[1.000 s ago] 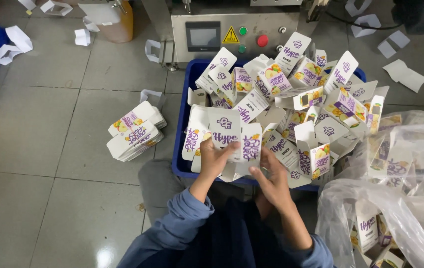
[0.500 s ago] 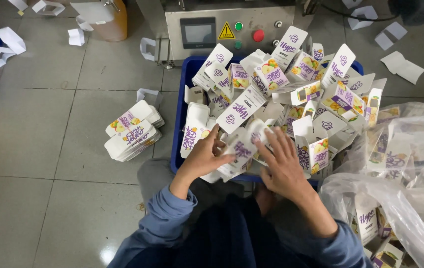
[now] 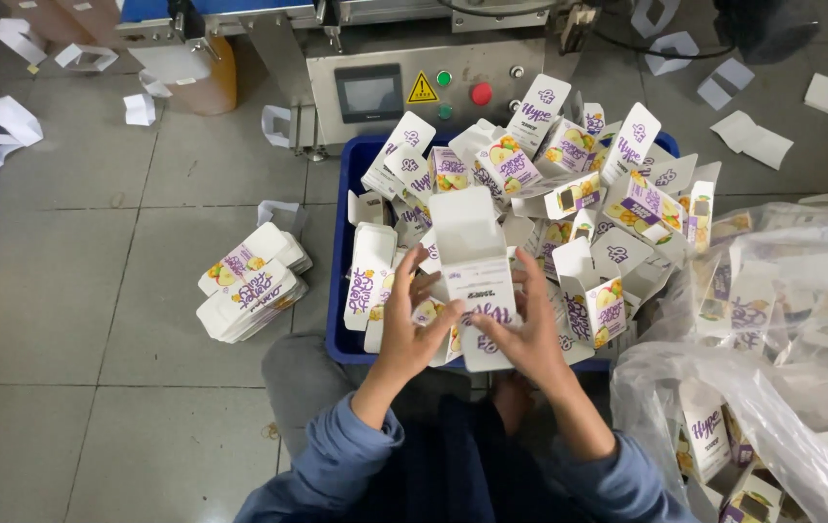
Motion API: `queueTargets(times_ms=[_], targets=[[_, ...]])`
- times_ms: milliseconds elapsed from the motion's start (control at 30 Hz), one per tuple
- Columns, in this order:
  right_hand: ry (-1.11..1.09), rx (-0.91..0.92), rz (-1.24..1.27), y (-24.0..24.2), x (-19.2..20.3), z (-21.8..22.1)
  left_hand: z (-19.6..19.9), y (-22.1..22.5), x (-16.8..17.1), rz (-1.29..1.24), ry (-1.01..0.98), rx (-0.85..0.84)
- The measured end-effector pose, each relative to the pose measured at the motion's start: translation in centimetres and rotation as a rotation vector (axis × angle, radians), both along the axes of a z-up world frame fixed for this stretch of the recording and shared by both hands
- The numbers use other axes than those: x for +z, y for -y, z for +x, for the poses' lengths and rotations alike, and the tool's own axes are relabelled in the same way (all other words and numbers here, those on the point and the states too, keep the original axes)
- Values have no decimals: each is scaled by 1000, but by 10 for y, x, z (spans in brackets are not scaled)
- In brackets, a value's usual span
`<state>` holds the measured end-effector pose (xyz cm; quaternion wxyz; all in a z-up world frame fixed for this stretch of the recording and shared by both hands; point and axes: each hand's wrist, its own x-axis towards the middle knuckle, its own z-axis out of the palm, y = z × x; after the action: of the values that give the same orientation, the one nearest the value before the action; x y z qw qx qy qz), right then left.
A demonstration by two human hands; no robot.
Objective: Folding flat cardboard juice boxes into their final shape and placing them into a storage bin.
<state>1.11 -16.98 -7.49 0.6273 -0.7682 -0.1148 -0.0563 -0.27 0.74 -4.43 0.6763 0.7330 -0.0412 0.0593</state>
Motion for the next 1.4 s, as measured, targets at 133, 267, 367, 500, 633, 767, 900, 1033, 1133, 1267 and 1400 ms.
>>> queueTargets(times_ms=[133, 267, 367, 500, 633, 767, 900, 1033, 1133, 1267, 1400], targets=[[59, 136, -29, -4, 9, -4, 0, 4, -16, -44, 40, -32], [46, 229, 121, 5, 2, -3, -3, 1, -9, -39, 93, -60], [51, 247, 220, 10, -9, 5, -2, 1, -8, -55, 112, -99], [112, 216, 224, 20, -50, 14, 3, -3, -20, -49, 162, -178], [205, 187, 149, 17, -65, 20, 3, -1, -35, 3, 161, -225], [273, 163, 183, 8, -52, 20, 3, -4, -20, 34, 161, -238], [193, 203, 396, -5, -33, 14, 0, -12, -7, 123, 160, -248], [178, 218, 447, -5, -32, 13, 4, -16, -15, 148, 175, -251], [201, 174, 419, -5, -33, 12, 3, -16, -4, 124, 152, -238], [222, 127, 421, -5, -23, 11, -3, -10, 18, 27, 172, -186], [229, 41, 432, -4, -15, 10, -11, -8, 0, 24, 146, -47]])
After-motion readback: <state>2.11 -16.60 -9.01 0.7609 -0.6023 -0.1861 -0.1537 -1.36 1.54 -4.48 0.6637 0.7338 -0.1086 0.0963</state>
